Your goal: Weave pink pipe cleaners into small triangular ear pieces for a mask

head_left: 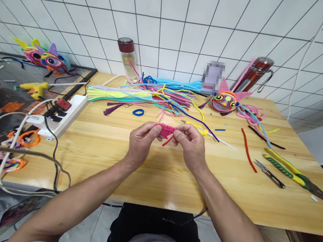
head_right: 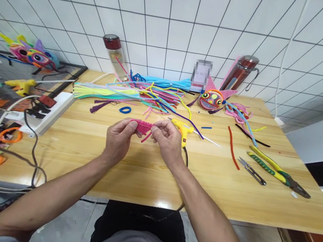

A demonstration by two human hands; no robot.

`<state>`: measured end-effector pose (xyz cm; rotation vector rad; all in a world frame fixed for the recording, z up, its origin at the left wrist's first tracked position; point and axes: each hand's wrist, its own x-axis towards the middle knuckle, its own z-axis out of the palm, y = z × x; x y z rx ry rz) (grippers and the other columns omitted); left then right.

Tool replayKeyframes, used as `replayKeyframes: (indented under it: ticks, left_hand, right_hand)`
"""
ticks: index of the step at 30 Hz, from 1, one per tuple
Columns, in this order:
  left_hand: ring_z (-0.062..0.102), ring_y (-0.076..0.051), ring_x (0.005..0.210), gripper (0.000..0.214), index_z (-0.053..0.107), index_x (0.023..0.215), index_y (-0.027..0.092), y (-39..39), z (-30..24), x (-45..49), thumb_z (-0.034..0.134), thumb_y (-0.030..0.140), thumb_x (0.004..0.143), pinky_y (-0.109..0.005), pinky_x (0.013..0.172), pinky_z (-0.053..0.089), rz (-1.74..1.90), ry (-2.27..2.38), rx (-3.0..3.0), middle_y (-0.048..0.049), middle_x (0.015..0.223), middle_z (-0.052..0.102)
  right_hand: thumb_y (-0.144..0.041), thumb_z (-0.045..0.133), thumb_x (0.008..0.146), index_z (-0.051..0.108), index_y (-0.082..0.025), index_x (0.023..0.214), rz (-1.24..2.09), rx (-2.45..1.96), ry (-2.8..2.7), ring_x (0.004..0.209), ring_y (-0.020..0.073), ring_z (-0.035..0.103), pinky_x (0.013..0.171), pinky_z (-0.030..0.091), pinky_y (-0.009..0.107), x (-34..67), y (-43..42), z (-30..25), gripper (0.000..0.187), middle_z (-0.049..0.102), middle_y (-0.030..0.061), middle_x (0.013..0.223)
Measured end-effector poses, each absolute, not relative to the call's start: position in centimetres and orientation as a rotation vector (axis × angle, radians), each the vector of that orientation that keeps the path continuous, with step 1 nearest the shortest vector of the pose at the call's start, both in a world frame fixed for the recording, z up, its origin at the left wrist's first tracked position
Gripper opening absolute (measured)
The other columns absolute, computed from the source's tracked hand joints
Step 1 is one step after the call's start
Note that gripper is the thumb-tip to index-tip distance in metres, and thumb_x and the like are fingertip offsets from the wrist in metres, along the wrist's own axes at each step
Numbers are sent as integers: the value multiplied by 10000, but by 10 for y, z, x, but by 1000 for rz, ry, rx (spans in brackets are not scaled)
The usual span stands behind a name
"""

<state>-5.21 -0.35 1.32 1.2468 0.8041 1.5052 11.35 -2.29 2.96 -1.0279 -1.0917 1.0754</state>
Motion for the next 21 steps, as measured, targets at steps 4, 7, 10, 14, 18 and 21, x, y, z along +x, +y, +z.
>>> replayKeyframes:
  ticks: [4, 7, 10, 14, 18, 21]
  left_hand:
    - [685, -140, 675, 274, 840, 898, 192, -5, 14, -52, 810, 459, 951, -278, 691, 579, 1488, 810, 1186, -25, 773, 760]
    - [678, -139, 671, 304, 844, 902, 189, -6, 16, -51, 816, 489, 939, -273, 683, 576, 1479, 832, 1148, -29, 767, 760]
    - [674, -141, 665, 330, 848, 902, 187, -6, 17, -50, 835, 517, 914, -274, 661, 575, 1466, 836, 1115, -30, 770, 761]
    - [670, -136, 643, 340, 841, 877, 184, -5, 15, -49, 860, 524, 886, -276, 652, 580, 1437, 842, 1053, -26, 760, 761]
    - [656, -123, 613, 374, 829, 852, 178, -3, 13, -47, 917, 540, 815, -260, 619, 576, 1400, 801, 927, -22, 743, 763]
    - [651, -109, 592, 402, 817, 835, 174, -3, 15, -45, 957, 542, 759, -241, 599, 568, 1352, 761, 829, -21, 739, 765]
  right_hand:
    - [-490, 851, 839, 705, -219, 963, 1015, -1026, -1098, 592, 113, 599, 580, 503, 266, 113, -25, 30, 332, 683, -35, 727]
    - [-519, 894, 806, 706, -232, 1062, 966, -1037, -1121, 638, 115, 616, 600, 520, 267, 112, -27, 29, 429, 713, -20, 829]
    - [-513, 877, 835, 705, -235, 1048, 959, -1058, -1156, 649, 122, 624, 626, 528, 274, 111, -27, 25, 390, 704, -26, 787]
    - [-494, 852, 869, 727, -236, 1023, 932, -1104, -1164, 665, 130, 637, 641, 531, 282, 112, -26, 19, 325, 714, -16, 800]
    - [-481, 858, 863, 744, -241, 1026, 922, -1101, -1154, 683, 138, 656, 666, 558, 292, 112, -26, 19, 312, 727, -8, 819]
    - [-482, 861, 852, 743, -238, 1017, 938, -1100, -1143, 682, 139, 654, 673, 568, 295, 112, -27, 22, 317, 724, -8, 806]
